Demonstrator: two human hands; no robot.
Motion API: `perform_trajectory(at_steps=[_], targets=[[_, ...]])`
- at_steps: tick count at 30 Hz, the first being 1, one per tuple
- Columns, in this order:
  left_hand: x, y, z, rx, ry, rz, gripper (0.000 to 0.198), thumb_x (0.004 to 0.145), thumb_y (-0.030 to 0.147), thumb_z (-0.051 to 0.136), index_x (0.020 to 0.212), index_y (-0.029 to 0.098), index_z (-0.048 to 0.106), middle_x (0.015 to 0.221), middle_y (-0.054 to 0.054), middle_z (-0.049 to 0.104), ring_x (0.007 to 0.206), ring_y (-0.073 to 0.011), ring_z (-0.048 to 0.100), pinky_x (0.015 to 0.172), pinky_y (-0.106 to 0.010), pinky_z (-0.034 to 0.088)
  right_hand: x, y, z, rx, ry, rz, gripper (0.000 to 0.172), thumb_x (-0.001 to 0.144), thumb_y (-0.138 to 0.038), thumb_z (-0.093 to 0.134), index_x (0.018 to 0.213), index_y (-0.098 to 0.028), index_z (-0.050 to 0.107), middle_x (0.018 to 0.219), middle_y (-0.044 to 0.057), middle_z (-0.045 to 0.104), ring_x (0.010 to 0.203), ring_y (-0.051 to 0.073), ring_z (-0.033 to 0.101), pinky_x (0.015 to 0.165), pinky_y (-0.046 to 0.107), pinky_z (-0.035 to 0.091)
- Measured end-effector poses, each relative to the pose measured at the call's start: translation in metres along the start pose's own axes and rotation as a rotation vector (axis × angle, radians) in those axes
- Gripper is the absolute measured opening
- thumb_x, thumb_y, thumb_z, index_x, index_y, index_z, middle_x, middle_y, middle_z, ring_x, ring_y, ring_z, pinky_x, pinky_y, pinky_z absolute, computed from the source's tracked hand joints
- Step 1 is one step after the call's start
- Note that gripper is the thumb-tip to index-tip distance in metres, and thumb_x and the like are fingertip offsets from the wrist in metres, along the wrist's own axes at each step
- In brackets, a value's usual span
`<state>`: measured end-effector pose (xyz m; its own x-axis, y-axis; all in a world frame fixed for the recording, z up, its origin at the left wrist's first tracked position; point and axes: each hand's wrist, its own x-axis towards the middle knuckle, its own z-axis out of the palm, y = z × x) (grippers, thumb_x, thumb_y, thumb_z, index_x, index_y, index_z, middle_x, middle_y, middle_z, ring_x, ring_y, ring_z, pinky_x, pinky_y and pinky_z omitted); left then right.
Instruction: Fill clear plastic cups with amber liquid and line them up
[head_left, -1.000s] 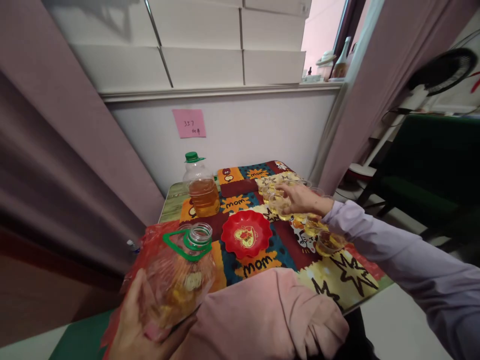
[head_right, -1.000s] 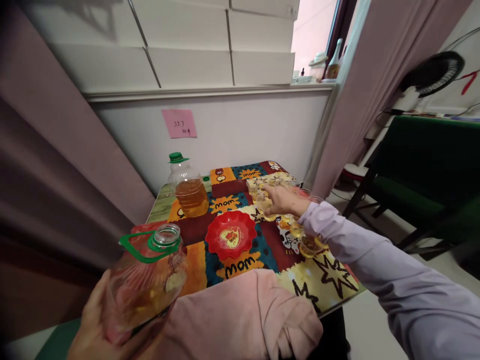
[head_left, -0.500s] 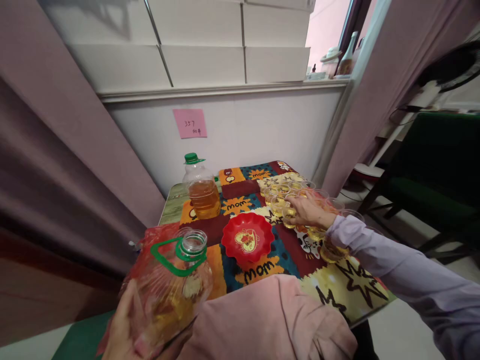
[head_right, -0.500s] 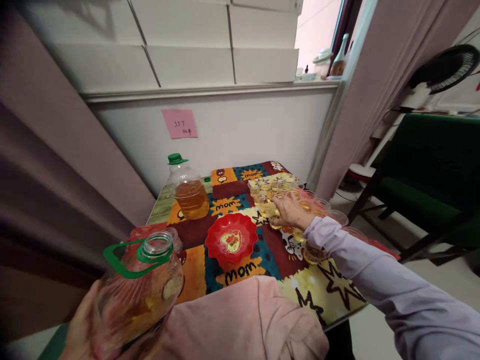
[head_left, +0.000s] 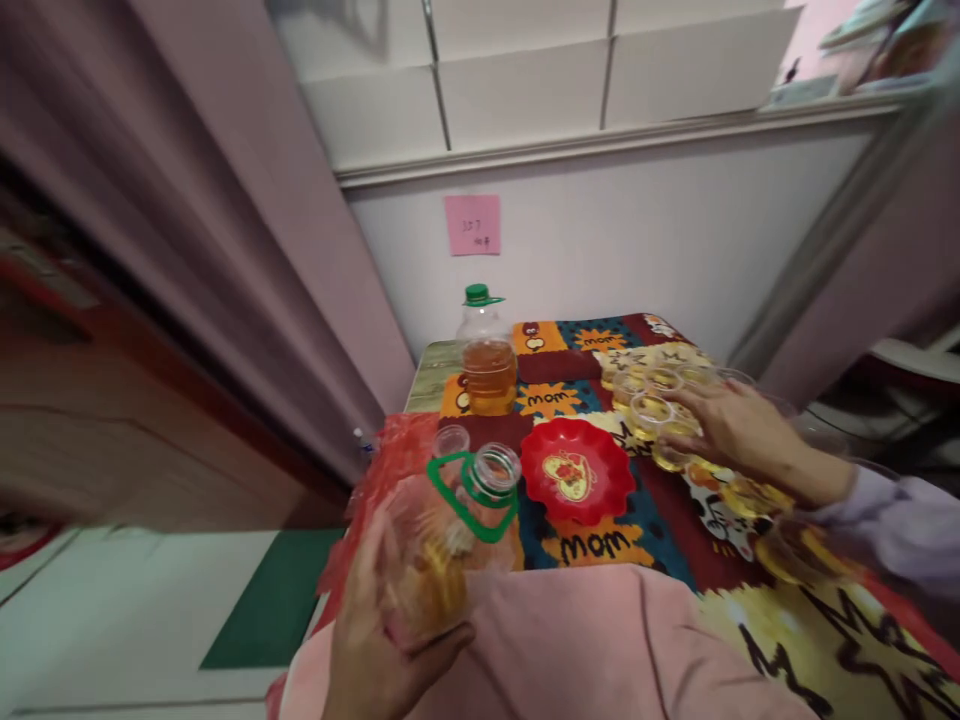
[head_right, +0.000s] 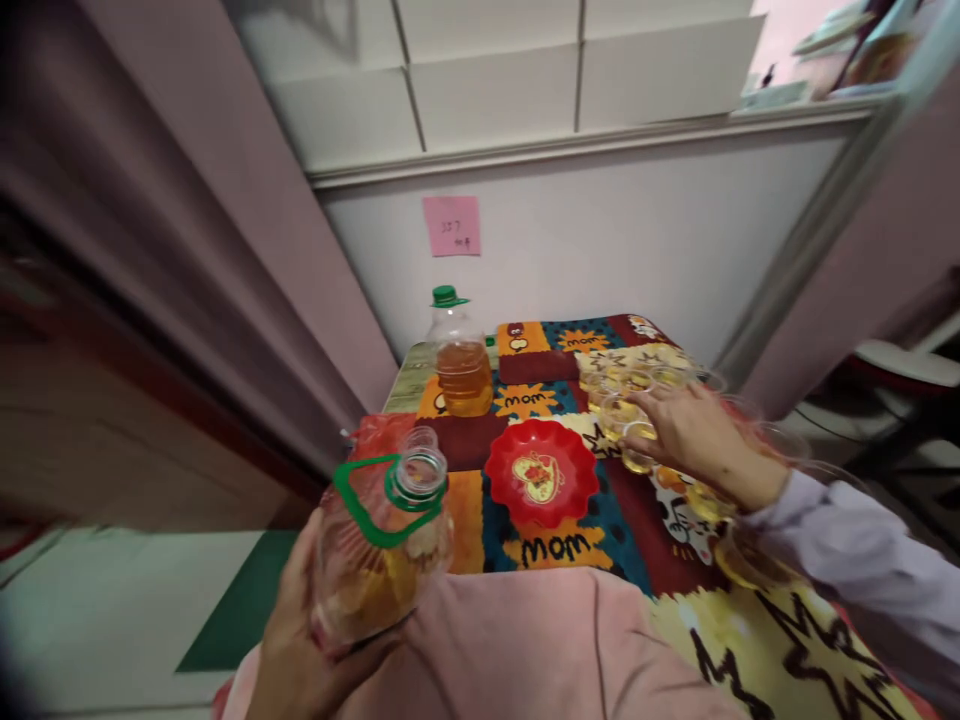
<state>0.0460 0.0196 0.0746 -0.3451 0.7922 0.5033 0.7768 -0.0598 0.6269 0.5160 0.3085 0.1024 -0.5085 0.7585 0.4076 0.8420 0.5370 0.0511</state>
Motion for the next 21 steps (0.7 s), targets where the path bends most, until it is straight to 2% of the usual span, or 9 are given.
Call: perform_trajectory(at_steps=[2, 4, 6, 9, 13, 16, 19, 21], targets=[[-0.004, -0.002, -0.001, 0.033, -0.026, 0.063, 0.139, 0.072, 0.075, 0.096, 0.185, 0.036, 0.024, 0.181, -0.022, 0.051, 0.156, -0.0540, 0.060, 0.120, -0.078, 0.058, 0.013, -0.022, -0.010, 0.035, 0.034, -0.043, 0.046, 0.102, -0.057, 0.072, 0.131, -0.023, 0.082, 0.109, 0.018, 0.089, 0.092, 0.037, 0.083, 0.083, 0.045, 0.058], [-0.005, -0.001, -0.001, 0.085, -0.020, 0.136, 0.139, 0.072, 0.079, 0.094, 0.184, 0.036, 0.025, 0.173, -0.023, 0.059, 0.152, -0.0540, 0.065, 0.115, -0.077, 0.062, 0.029, -0.060, -0.016, 0.168, 0.046, -0.083, 0.035, 0.108, -0.052, 0.067, 0.126, -0.027, 0.085, 0.105, 0.013, 0.089, 0.084, 0.031, 0.081, 0.074, 0.040, 0.058], [-0.005, 0.005, 0.000, 0.124, -0.016, 0.185, 0.134, 0.075, 0.084, 0.088, 0.184, 0.038, 0.025, 0.166, -0.021, 0.067, 0.145, -0.0535, 0.070, 0.109, -0.076, 0.067, 0.045, -0.107, -0.013, 0.355, 0.033, -0.169, 0.028, 0.112, -0.043, 0.063, 0.115, -0.028, 0.086, 0.103, 0.010, 0.088, 0.083, 0.026, 0.080, 0.076, 0.037, 0.060], [-0.002, 0.015, -0.002, 0.154, 0.007, 0.223, 0.133, 0.076, 0.093, 0.079, 0.184, 0.042, 0.022, 0.162, -0.019, 0.071, 0.139, -0.0532, 0.074, 0.104, -0.074, 0.070, 0.070, -0.179, 0.008, 0.546, -0.027, -0.282, 0.021, 0.113, -0.033, 0.065, 0.109, -0.028, 0.085, 0.104, 0.008, 0.085, 0.091, 0.024, 0.081, 0.081, 0.034, 0.062], [-0.005, 0.020, -0.007, 0.150, -0.037, 0.222, 0.132, 0.079, 0.087, 0.082, 0.185, 0.040, 0.017, 0.167, -0.019, 0.067, 0.145, -0.0526, 0.071, 0.107, -0.073, 0.070, 0.105, -0.250, 0.041, 0.651, -0.132, -0.365, 0.020, 0.110, -0.026, 0.069, 0.126, -0.024, 0.082, 0.125, 0.010, 0.082, 0.107, 0.023, 0.082, 0.091, 0.033, 0.065], [-0.010, 0.017, -0.009, 0.126, -0.085, 0.220, 0.139, 0.077, 0.082, 0.088, 0.186, 0.037, 0.015, 0.170, -0.022, 0.064, 0.149, -0.0533, 0.068, 0.109, -0.075, 0.069, 0.127, -0.279, 0.054, 0.547, -0.232, -0.350, 0.027, 0.106, -0.022, 0.073, 0.133, -0.024, 0.080, 0.134, 0.011, 0.078, 0.113, 0.024, 0.080, 0.090, 0.032, 0.063], [-0.016, 0.014, -0.008, 0.094, -0.125, 0.208, 0.141, 0.075, 0.074, 0.094, 0.185, 0.035, 0.016, 0.173, -0.024, 0.059, 0.153, -0.0543, 0.063, 0.114, -0.078, 0.064, 0.138, -0.292, 0.058, 0.433, -0.332, -0.385, 0.021, 0.108, -0.018, 0.066, 0.118, -0.021, 0.084, 0.123, 0.012, 0.080, 0.102, 0.023, 0.079, 0.079, 0.030, 0.058], [-0.019, 0.011, -0.008, 0.096, -0.145, 0.174, 0.144, 0.073, 0.069, 0.098, 0.186, 0.037, 0.014, 0.178, -0.024, 0.054, 0.157, -0.0552, 0.059, 0.117, -0.078, 0.063, 0.141, -0.295, 0.060, 0.411, -0.360, -0.401, 0.024, 0.110, -0.016, 0.062, 0.105, -0.019, 0.085, 0.114, 0.012, 0.082, 0.094, 0.022, 0.077, 0.074, 0.030, 0.055]])
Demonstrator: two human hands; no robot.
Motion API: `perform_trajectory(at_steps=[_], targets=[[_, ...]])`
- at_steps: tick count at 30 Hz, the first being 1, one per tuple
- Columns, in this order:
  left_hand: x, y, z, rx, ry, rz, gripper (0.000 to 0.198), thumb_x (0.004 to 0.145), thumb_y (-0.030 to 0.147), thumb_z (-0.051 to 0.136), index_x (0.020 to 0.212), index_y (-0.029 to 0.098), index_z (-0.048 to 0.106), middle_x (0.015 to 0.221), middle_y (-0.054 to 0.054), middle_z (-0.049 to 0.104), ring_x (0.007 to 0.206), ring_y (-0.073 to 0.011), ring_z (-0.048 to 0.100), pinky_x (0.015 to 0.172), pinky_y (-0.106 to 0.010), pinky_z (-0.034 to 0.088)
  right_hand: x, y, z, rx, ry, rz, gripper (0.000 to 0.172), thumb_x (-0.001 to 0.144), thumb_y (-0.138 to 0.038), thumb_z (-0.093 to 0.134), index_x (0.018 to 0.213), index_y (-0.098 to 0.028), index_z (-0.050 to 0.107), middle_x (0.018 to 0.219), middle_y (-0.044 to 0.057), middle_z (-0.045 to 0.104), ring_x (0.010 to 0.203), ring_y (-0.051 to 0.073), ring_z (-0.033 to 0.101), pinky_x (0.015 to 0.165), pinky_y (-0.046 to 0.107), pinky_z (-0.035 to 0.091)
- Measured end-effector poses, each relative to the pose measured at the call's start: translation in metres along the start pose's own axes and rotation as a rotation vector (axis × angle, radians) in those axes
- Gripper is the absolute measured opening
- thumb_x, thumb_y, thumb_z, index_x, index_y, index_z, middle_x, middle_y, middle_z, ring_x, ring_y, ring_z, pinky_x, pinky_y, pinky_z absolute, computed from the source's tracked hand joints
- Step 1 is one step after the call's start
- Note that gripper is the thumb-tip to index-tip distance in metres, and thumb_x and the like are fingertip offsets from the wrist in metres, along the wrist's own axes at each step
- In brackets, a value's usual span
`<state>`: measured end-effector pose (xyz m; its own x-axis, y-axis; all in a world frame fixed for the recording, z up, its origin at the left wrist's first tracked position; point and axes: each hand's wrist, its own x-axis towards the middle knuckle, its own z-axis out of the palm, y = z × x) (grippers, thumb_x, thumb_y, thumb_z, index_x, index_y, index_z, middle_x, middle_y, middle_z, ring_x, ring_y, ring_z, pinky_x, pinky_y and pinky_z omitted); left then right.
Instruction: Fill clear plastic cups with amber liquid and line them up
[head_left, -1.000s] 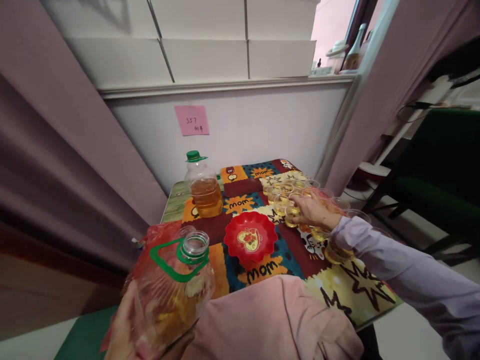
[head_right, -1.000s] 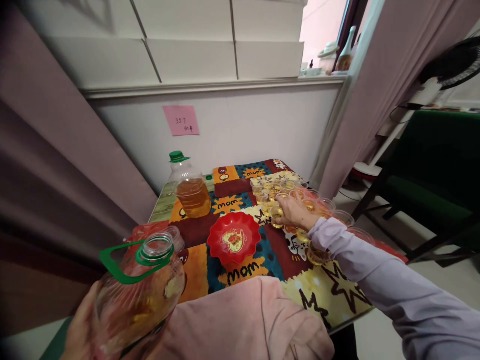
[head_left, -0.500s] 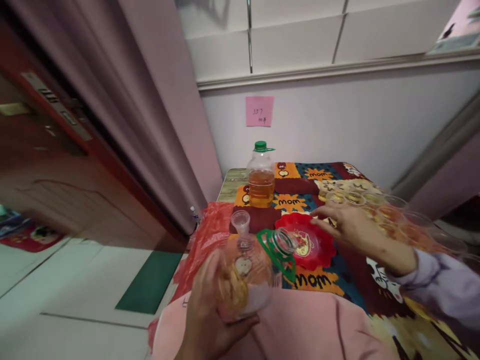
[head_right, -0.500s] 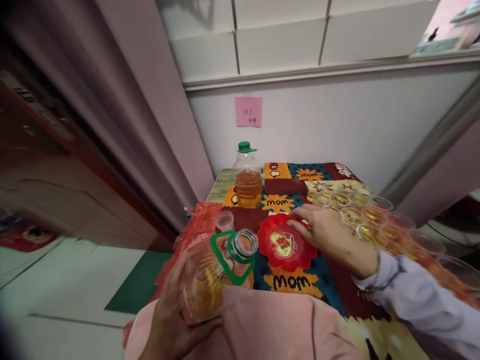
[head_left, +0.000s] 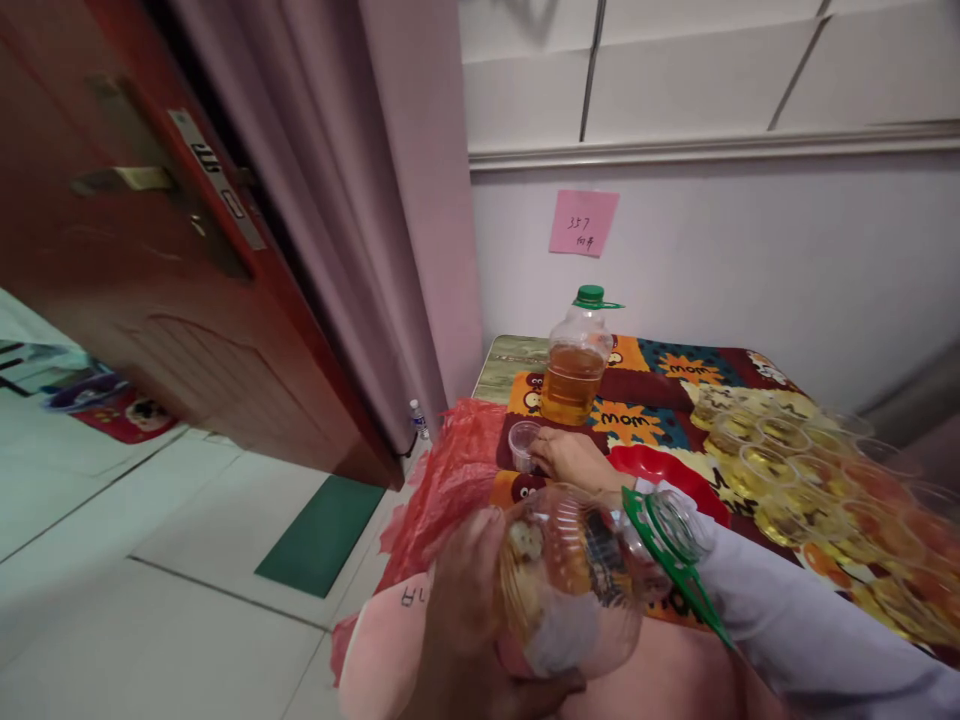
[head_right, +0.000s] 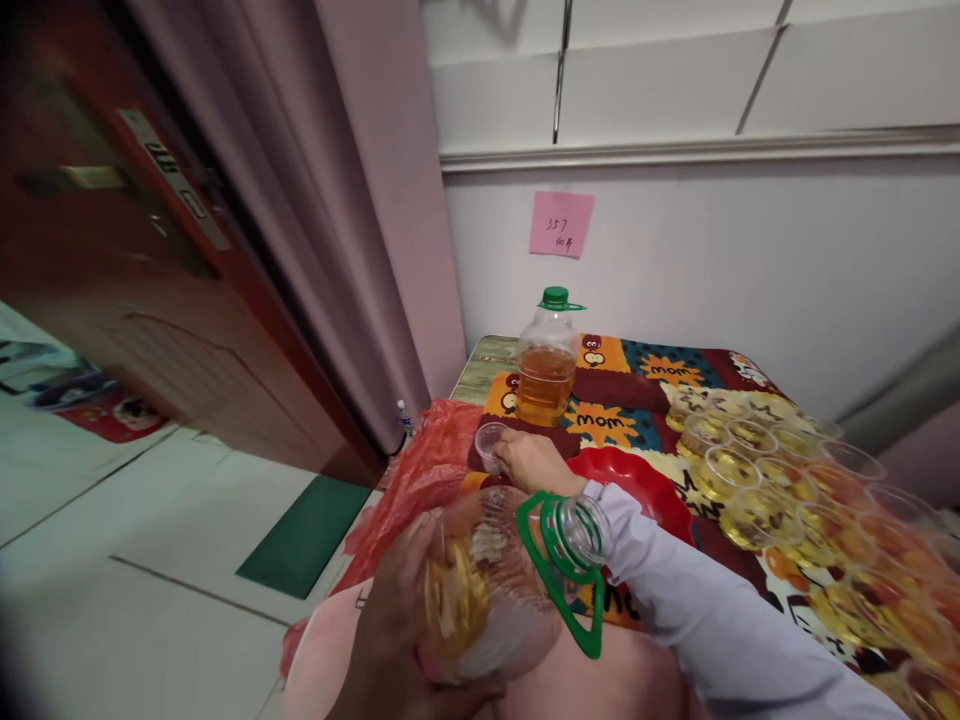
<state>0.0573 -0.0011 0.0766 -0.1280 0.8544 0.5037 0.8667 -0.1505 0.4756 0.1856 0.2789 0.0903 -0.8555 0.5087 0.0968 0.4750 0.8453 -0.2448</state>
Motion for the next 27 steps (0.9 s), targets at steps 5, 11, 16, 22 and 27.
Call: perform_trajectory(at_steps=[5, 11, 16, 22, 27], targets=[[-0.003, -0.002, -0.001, 0.022, -0.024, 0.020, 0.157, 0.065, 0.074, 0.100, 0.187, 0.038, 0.007, 0.178, -0.021, 0.056, 0.153, -0.0556, 0.063, 0.117, -0.073, 0.065, 0.005, 0.006, 0.006, 0.007, 0.056, 0.060, 0.023, 0.110, -0.016, 0.063, 0.101, -0.019, 0.084, 0.111, 0.012, 0.083, 0.095, 0.022, 0.078, 0.083, 0.030, 0.057], [0.003, 0.002, -0.001, 0.045, -0.011, 0.022, 0.155, 0.068, 0.076, 0.098, 0.187, 0.038, 0.008, 0.174, -0.020, 0.060, 0.151, -0.0528, 0.066, 0.115, -0.072, 0.067, 0.009, 0.016, 0.012, 0.089, 0.163, 0.079, 0.006, 0.104, -0.024, 0.080, 0.101, -0.021, 0.084, 0.107, 0.010, 0.084, 0.097, 0.023, 0.081, 0.088, 0.031, 0.061], [0.003, -0.002, 0.002, 0.029, -0.003, 0.061, 0.153, 0.068, 0.072, 0.100, 0.187, 0.035, 0.011, 0.174, -0.023, 0.060, 0.153, -0.0539, 0.064, 0.115, -0.076, 0.065, -0.002, 0.025, 0.003, 0.263, 0.428, -0.041, 0.013, 0.106, -0.021, 0.073, 0.099, -0.024, 0.083, 0.103, 0.009, 0.083, 0.098, 0.025, 0.080, 0.092, 0.038, 0.063], [0.016, 0.007, -0.004, -0.007, 0.044, 0.055, 0.147, 0.069, 0.070, 0.099, 0.186, 0.043, 0.014, 0.169, -0.018, 0.066, 0.145, -0.0553, 0.070, 0.105, -0.078, 0.067, -0.007, 0.034, -0.015, 0.299, 0.492, 0.040, 0.015, 0.097, -0.013, 0.074, 0.091, -0.025, 0.080, 0.097, 0.006, 0.082, 0.092, 0.024, 0.078, 0.089, 0.036, 0.063], [0.026, 0.015, -0.009, 0.049, 0.051, 0.080, 0.139, 0.075, 0.078, 0.092, 0.184, 0.042, 0.014, 0.164, -0.018, 0.070, 0.140, -0.0532, 0.073, 0.105, -0.075, 0.068, -0.021, 0.030, -0.044, 0.284, 0.627, 0.068, 0.011, 0.100, -0.020, 0.073, 0.096, -0.025, 0.082, 0.101, 0.008, 0.083, 0.092, 0.025, 0.078, 0.087, 0.036, 0.062]])
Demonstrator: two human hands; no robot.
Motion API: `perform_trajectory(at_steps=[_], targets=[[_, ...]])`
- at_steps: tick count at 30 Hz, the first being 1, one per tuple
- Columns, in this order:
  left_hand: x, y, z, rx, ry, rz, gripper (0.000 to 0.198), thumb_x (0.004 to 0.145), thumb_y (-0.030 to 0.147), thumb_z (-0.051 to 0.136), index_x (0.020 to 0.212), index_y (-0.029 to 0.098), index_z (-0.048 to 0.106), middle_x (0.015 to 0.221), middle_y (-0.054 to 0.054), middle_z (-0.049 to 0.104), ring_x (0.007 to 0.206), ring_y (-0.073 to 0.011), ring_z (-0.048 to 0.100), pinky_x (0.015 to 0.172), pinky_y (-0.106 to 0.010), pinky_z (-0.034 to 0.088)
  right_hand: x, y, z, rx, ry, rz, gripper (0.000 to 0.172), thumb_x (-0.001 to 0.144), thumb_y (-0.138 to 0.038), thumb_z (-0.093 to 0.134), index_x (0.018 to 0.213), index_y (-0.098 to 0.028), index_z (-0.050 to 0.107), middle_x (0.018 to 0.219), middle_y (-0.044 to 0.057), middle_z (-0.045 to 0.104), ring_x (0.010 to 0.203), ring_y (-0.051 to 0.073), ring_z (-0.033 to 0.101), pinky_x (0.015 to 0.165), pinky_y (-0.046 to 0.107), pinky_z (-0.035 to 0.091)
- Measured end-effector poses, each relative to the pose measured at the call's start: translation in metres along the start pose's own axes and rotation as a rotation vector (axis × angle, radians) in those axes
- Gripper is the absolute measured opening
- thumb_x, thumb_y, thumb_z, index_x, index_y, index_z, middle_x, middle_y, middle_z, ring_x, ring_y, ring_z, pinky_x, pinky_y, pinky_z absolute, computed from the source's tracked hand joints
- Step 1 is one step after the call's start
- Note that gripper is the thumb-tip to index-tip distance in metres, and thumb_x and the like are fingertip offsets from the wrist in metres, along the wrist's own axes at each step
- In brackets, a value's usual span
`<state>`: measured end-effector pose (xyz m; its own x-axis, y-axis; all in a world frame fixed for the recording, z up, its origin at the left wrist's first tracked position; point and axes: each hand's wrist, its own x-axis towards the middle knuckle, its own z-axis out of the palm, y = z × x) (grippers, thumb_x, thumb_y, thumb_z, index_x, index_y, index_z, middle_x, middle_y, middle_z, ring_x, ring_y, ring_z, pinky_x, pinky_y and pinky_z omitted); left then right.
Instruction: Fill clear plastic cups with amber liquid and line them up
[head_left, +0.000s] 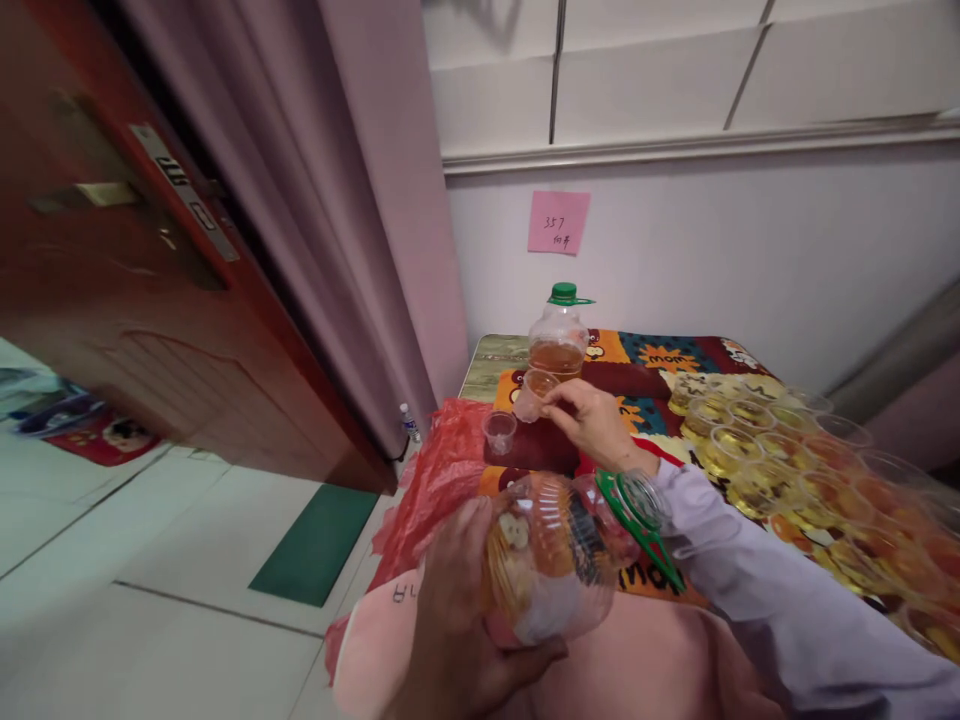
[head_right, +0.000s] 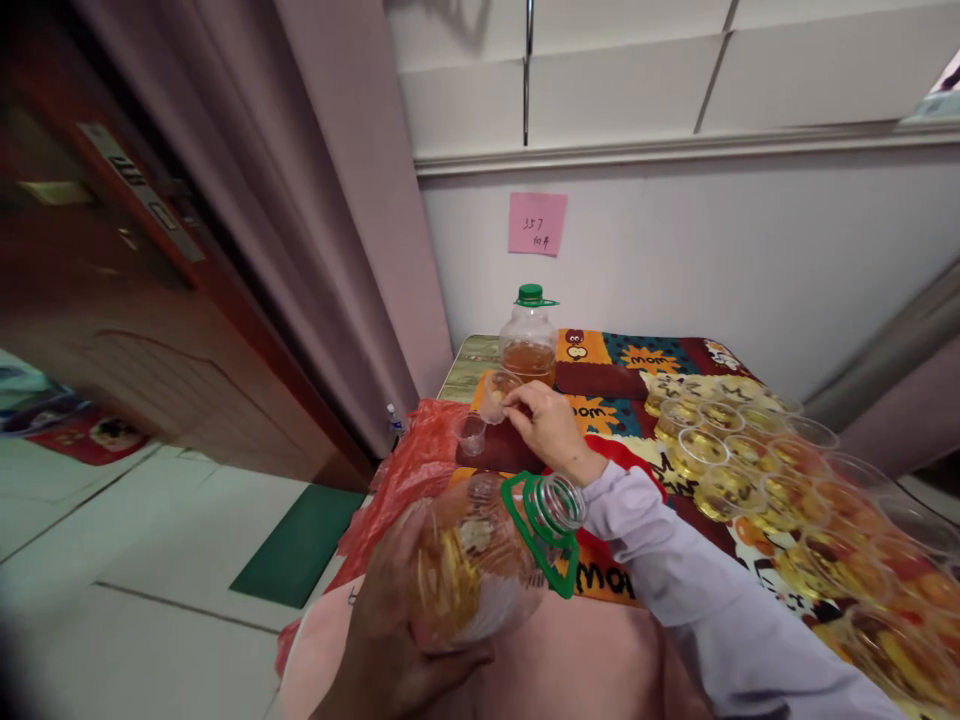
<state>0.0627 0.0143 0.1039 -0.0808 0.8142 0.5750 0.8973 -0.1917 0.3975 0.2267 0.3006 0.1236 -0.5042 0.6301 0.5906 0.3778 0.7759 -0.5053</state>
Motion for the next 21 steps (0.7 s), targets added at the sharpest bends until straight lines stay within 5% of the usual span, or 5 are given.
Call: perform_trajectory(at_steps=[4, 8, 13, 21], targets=[[-0.005, -0.012, 0.003, -0.012, 0.025, -0.042, 0.137, 0.074, 0.077, 0.092, 0.183, 0.043, 0.017, 0.169, -0.019, 0.065, 0.148, -0.0546, 0.067, 0.111, -0.075, 0.065, -0.033, 0.006, -0.054, -0.119, 0.008, -0.023, 0.014, 0.105, -0.026, 0.070, 0.104, -0.025, 0.084, 0.111, 0.010, 0.083, 0.097, 0.025, 0.079, 0.084, 0.035, 0.060], [-0.003, -0.025, 0.009, -0.092, -0.007, -0.117, 0.131, 0.078, 0.073, 0.092, 0.183, 0.045, 0.019, 0.179, -0.015, 0.055, 0.158, -0.0527, 0.059, 0.121, -0.074, 0.058, -0.100, 0.031, -0.091, -0.273, -0.088, 0.124, 0.016, 0.106, -0.027, 0.070, 0.100, -0.026, 0.085, 0.105, 0.010, 0.083, 0.091, 0.025, 0.079, 0.080, 0.034, 0.059], [0.014, -0.024, 0.015, -0.083, 0.002, -0.129, 0.128, 0.082, 0.081, 0.085, 0.184, 0.038, 0.022, 0.181, -0.017, 0.053, 0.159, -0.0515, 0.057, 0.126, -0.074, 0.053, -0.157, 0.055, -0.088, -0.302, -0.186, 0.297, 0.017, 0.105, -0.019, 0.069, 0.100, -0.023, 0.085, 0.107, 0.011, 0.085, 0.094, 0.025, 0.081, 0.082, 0.034, 0.060], [0.025, -0.026, 0.016, 0.033, -0.071, -0.064, 0.134, 0.077, 0.066, 0.097, 0.183, 0.030, 0.023, 0.178, -0.024, 0.054, 0.159, -0.0485, 0.059, 0.124, -0.068, 0.056, -0.150, 0.055, -0.077, -0.269, -0.142, 0.265, 0.020, 0.104, -0.024, 0.075, 0.120, -0.026, 0.087, 0.125, 0.012, 0.085, 0.103, 0.027, 0.084, 0.088, 0.038, 0.067]])
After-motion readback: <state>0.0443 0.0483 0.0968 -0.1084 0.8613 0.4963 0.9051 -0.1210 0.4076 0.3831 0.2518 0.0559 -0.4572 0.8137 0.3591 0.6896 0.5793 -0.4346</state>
